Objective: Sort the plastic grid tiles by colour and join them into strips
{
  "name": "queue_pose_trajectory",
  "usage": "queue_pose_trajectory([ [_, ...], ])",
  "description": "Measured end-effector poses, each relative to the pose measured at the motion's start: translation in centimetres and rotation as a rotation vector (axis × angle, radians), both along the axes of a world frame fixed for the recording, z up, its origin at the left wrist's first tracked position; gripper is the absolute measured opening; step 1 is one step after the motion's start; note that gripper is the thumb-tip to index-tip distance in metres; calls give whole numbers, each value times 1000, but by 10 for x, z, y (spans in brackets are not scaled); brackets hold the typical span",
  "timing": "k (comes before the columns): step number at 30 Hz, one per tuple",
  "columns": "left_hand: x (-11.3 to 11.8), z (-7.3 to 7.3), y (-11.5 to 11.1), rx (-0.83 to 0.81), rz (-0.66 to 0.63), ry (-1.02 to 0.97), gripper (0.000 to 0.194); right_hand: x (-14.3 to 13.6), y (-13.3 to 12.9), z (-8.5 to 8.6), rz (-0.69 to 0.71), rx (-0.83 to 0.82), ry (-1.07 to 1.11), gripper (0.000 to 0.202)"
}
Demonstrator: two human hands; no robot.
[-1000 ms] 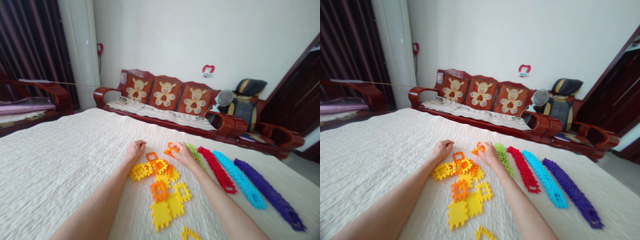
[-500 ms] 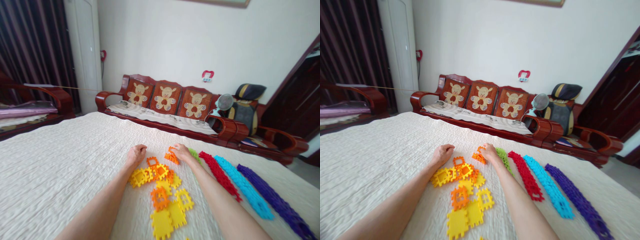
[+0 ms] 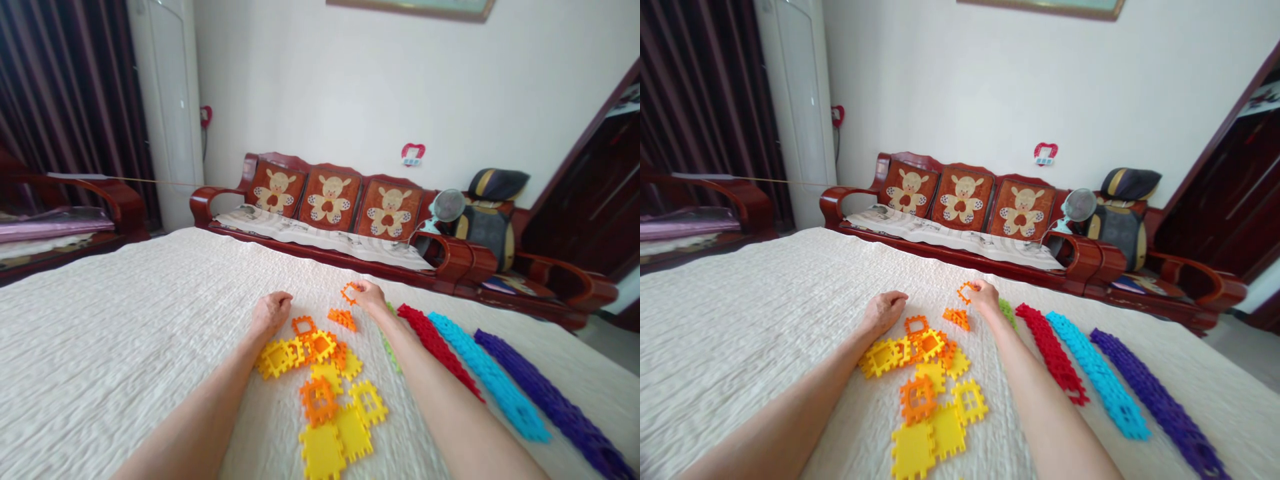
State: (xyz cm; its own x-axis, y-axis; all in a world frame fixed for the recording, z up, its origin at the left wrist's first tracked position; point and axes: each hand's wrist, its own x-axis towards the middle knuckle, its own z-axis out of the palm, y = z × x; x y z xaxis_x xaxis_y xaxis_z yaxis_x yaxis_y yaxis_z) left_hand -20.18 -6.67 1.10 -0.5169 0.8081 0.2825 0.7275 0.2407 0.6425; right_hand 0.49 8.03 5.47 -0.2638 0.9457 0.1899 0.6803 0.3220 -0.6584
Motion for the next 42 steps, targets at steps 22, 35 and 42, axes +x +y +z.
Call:
queue_pose_trajectory([
  [22, 1, -1, 0, -4, 15, 1, 31, 19, -53, -22, 448, 249, -309, 42],
  [35, 2, 0, -1, -1, 4, 15, 33, 17, -53, -15, 531, 318, -480, 25],
  [42, 0, -3, 1, -9, 3, 15, 32, 18, -31, -3, 520, 325, -594, 21],
])
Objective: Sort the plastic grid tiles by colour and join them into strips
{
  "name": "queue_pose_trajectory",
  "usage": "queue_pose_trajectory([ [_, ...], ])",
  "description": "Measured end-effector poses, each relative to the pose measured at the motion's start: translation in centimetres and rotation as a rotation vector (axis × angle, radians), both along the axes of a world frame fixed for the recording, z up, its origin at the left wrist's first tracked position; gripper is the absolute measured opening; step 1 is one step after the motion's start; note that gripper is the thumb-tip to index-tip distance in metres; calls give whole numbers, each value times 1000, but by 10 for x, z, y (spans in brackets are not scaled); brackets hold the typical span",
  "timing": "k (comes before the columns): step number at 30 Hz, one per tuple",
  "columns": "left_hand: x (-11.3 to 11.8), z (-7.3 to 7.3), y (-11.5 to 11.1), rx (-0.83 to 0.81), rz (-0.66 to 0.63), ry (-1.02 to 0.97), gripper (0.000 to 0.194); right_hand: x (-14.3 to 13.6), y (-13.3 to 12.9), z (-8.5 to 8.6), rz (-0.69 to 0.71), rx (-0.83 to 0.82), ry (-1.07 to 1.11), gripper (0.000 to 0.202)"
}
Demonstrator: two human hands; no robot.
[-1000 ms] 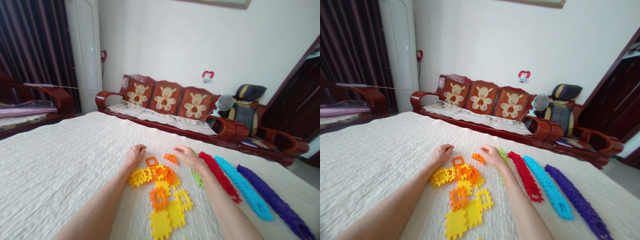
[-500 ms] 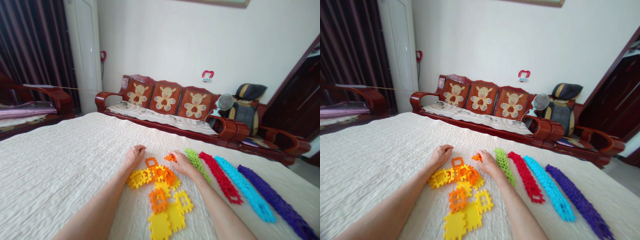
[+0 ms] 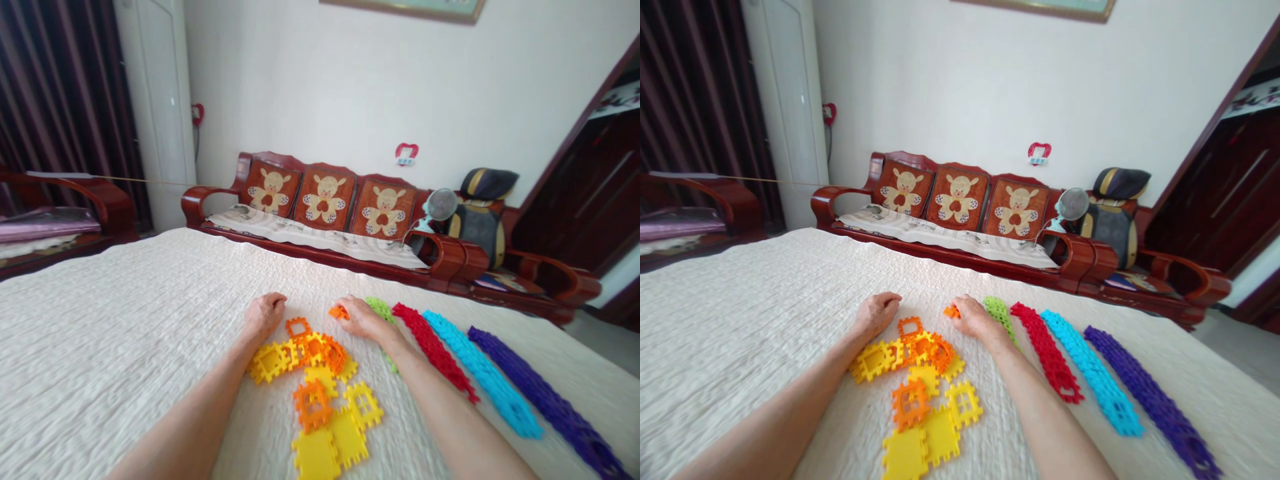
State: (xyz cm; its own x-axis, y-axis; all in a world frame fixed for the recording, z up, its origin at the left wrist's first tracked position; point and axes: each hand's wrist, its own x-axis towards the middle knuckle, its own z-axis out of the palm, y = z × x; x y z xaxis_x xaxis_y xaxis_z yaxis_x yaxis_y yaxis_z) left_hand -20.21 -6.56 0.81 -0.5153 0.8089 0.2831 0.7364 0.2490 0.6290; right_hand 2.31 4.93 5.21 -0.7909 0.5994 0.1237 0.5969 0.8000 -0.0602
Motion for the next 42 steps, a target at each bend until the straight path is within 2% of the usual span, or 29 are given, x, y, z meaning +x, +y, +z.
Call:
queue_pose_trajectory([
  [4, 1, 2, -1, 10, -8, 3, 32, 4, 25, 1, -134, 98, -56, 27],
  [8, 2, 4, -2, 10, -1, -1, 32, 4, 36, -5, -155, 115, -85, 27],
  [13, 1, 2, -1, 12, 6, 2, 32, 2, 38, -7, -128, 95, -108, 25],
  [16, 1, 2, -1, 9, 2, 4, 32, 5, 36, -4, -114, 89, -90, 36],
  [20, 1, 3, -1, 8, 0, 9, 33, 16, 26, -2, -53, 184, 33, 44],
  [24, 1, 4, -1, 4, -3, 9, 33, 20, 19, -2, -48, 246, -5, 41],
  [27, 1, 3, -1, 6, 2, 12, 33, 15, 22, 0, -86, 197, -91, 42],
  [31, 1, 1, 0, 10, 3, 15, 32, 8, 30, 5, -114, 117, -180, 34],
  [35, 0, 0, 0, 23, 5, 19, 32, 6, 35, 8, -98, 106, -185, 29],
  [42, 0, 2, 0, 2, 3, 6, 32, 3, 43, 7, -121, 115, -158, 33],
])
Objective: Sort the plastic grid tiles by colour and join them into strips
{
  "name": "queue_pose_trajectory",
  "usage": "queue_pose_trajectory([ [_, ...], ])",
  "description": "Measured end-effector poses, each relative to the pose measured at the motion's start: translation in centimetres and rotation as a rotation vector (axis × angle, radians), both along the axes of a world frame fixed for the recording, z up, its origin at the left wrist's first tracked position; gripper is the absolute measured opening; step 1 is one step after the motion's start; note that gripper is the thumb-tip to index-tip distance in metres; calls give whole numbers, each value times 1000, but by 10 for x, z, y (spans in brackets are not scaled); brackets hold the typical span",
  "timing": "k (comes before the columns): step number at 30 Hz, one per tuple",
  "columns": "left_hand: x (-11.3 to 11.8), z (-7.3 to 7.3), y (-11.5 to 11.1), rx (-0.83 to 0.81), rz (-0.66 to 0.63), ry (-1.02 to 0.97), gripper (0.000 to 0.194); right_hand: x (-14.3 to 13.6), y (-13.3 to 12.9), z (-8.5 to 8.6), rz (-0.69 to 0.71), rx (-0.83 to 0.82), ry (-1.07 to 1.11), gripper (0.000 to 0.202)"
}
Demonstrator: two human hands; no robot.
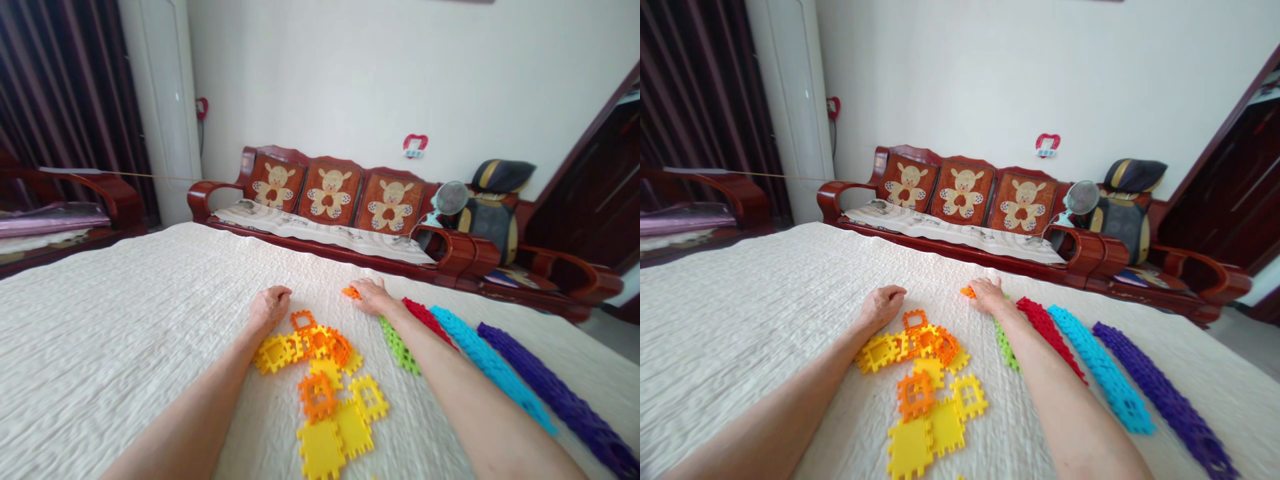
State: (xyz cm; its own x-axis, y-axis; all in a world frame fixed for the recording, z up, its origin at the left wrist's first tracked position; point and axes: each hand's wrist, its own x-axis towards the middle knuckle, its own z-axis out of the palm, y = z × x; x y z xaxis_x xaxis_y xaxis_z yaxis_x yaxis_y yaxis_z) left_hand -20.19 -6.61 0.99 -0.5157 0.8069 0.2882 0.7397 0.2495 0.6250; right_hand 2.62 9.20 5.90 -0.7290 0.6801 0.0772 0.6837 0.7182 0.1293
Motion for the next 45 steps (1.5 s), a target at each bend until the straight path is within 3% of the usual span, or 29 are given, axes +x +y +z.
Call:
queue_pose_trajectory([
  [13, 1, 1, -1, 16, -10, 4, 33, -2, 4, 1, -17, -19, 22, 42],
  [17, 0, -1, 0, 3, 8, -9, 32, 6, -26, 0, 109, 56, 305, 46],
  [20, 1, 1, -1, -10, 13, -20, 32, 11, -62, -6, 181, -81, 534, 45],
  [24, 3, 5, -3, -18, 8, -28, 32, 15, -103, -25, 103, -274, 714, 38],
  [27, 3, 7, -4, -24, 8, -29, 33, 18, -118, -38, 14, -391, 825, 33],
  [34, 3, 6, -5, -8, -2, -16, 33, 22, -124, -41, -13, -571, 997, 35],
  [41, 3, 6, -8, 20, -25, -91, 32, 19, -124, -41, -15, -554, 987, 38],
  [45, 5, 9, -15, -3, -123, -202, 32, 19, -126, -38, -32, -516, 951, 38],
])
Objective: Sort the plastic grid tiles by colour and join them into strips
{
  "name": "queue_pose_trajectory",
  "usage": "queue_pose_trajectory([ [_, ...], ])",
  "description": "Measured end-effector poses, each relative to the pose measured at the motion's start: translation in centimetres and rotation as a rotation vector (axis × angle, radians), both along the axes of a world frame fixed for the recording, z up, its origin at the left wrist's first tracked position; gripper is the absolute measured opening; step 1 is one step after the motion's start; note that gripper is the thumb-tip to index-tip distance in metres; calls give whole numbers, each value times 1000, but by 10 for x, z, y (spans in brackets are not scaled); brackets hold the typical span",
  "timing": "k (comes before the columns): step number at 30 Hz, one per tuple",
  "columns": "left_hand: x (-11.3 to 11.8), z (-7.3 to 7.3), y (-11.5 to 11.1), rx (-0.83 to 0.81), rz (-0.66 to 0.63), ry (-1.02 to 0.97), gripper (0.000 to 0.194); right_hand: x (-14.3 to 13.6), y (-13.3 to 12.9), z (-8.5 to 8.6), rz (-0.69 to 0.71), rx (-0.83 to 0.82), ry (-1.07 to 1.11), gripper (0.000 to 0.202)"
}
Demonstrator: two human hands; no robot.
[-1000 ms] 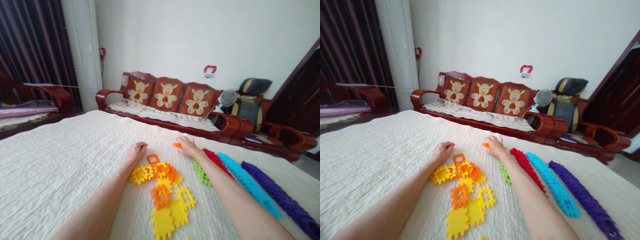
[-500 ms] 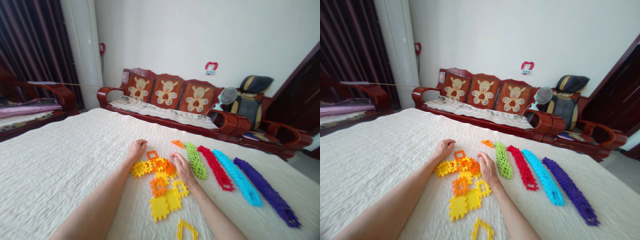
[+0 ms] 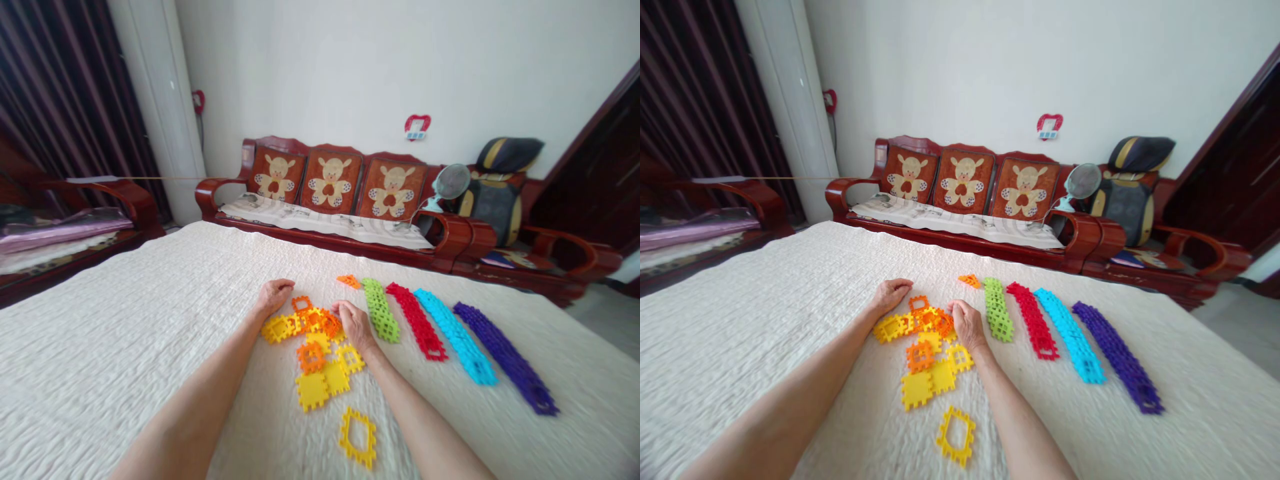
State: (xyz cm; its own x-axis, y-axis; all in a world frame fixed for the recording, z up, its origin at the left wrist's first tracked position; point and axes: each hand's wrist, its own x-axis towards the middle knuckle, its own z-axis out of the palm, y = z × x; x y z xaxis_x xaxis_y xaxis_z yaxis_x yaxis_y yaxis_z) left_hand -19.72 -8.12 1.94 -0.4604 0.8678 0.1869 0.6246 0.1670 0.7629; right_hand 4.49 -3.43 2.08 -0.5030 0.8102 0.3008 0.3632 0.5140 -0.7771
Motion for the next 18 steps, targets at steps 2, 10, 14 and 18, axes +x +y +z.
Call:
queue_pose_trajectory([
  [2, 1, 4, -7, -38, -66, -61, 34, 0, -1, 3, -4, 7, -22, 38],
  [10, 29, 17, -47, -60, -304, 93, 36, 0, -5, 6, -9, 14, 12, 35],
  [14, 44, 13, -50, 7, -266, 131, 35, 1, -6, 7, -12, -19, 45, 35],
  [18, 56, 12, -41, 51, -197, 81, 34, 3, -4, 6, -17, -72, 98, 35],
])
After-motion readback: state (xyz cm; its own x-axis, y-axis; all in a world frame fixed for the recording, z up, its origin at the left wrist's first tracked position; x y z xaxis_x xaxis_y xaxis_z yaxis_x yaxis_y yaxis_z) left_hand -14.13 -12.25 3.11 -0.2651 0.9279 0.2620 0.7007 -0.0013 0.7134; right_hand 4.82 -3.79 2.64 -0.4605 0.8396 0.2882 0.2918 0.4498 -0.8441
